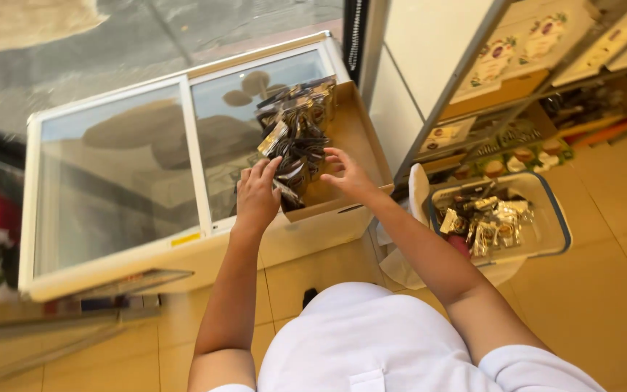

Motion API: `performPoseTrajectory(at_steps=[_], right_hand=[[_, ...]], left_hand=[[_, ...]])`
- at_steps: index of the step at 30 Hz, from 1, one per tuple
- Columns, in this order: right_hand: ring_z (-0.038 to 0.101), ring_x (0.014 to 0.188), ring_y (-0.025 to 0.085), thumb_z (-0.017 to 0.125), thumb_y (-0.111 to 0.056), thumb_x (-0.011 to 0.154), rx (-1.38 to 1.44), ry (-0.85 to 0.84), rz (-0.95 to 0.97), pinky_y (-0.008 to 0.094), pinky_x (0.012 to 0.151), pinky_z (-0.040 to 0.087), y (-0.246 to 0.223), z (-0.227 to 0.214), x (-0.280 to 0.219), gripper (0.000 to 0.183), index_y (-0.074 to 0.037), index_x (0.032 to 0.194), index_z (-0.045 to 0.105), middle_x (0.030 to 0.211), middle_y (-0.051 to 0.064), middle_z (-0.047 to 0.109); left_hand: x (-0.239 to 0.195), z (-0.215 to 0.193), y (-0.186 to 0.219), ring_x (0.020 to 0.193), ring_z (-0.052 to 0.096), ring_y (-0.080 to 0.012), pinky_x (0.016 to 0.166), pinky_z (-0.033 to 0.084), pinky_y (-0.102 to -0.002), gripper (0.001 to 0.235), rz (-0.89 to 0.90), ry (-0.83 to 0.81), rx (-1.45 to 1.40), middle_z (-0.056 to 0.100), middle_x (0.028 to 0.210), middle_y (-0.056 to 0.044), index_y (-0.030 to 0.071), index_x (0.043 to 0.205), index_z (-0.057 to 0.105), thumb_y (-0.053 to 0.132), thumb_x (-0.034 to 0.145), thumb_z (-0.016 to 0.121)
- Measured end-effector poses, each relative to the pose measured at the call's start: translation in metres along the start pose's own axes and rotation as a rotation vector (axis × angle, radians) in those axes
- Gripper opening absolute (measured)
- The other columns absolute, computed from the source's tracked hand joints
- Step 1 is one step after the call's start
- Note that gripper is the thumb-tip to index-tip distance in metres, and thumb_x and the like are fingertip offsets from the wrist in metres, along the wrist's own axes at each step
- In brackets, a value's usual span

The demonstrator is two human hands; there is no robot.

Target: The person cleans a cardboard box using a cloth, moving several silver-colored packets from a white basket into the box.

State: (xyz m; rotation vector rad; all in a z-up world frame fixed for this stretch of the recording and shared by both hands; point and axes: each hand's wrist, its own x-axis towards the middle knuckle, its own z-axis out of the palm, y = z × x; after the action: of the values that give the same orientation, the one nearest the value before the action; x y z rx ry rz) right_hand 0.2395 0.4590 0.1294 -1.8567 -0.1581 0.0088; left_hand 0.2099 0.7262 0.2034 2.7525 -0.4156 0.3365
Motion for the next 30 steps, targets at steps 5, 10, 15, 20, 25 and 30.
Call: performPoseTrajectory(at_steps=[5,10,15,20,25,30], right_hand=[[0.065,0.119,0.031,0.082,-0.02,0.089,-0.051,0.102,-0.036,0.043,0.1,0.053,-0.002,0.025,0.01,0.061,-0.022,0.144,0.057,0.131,0.012,0.068],[0.068,0.114,0.034,0.074,-0.006,0.09,-0.061,0.218,-0.054,0.041,0.1,0.055,-0.013,0.035,0.007,0.029,-0.008,0.12,0.074,0.114,0.017,0.074],[0.072,0.11,0.028,0.072,-0.016,0.093,-0.119,0.25,0.008,0.041,0.098,0.055,-0.01,0.044,0.01,0.021,-0.017,0.113,0.077,0.11,0.009,0.078],[0.073,0.105,0.024,0.072,-0.016,0.093,-0.072,0.272,0.024,0.038,0.096,0.056,-0.015,0.056,0.008,0.015,-0.02,0.106,0.078,0.102,0.005,0.079],[0.074,0.102,0.018,0.068,-0.01,0.093,-0.025,0.232,0.043,0.033,0.093,0.056,-0.004,0.06,0.007,0.022,-0.023,0.107,0.079,0.1,0.001,0.08],[0.071,0.112,0.032,0.057,0.0,0.093,-0.03,0.105,-0.042,0.043,0.098,0.055,-0.022,0.05,-0.008,0.033,-0.013,0.116,0.077,0.111,0.015,0.077]], left_hand=[[0.023,0.02,-0.015,0.11,0.058,-0.0243,0.09,0.051,-0.041,0.056,0.091,-0.044,-0.062,0.064,0.118,0.002,0.033,0.137,0.061,0.026,0.084,0.077],[0.031,0.026,-0.021,0.103,0.06,-0.0242,0.085,0.053,-0.04,0.037,0.196,-0.069,-0.077,0.065,0.107,0.002,0.029,0.12,0.07,0.03,0.084,0.078],[0.036,0.034,-0.041,0.103,0.058,-0.022,0.084,0.05,-0.038,0.023,0.171,-0.134,0.001,0.065,0.103,0.004,0.031,0.109,0.074,0.033,0.086,0.076],[0.033,0.036,-0.043,0.093,0.058,-0.0212,0.078,0.048,-0.036,0.007,0.239,-0.067,-0.103,0.065,0.088,0.004,0.03,0.095,0.074,0.034,0.09,0.072],[0.029,0.032,-0.042,0.094,0.057,-0.0204,0.08,0.046,-0.034,0.006,0.258,-0.03,-0.133,0.066,0.092,0.005,0.029,0.097,0.075,0.031,0.092,0.072],[0.03,0.026,-0.036,0.096,0.057,-0.0198,0.082,0.046,-0.034,0.009,0.236,-0.013,-0.114,0.067,0.095,0.005,0.027,0.1,0.076,0.03,0.093,0.072]])
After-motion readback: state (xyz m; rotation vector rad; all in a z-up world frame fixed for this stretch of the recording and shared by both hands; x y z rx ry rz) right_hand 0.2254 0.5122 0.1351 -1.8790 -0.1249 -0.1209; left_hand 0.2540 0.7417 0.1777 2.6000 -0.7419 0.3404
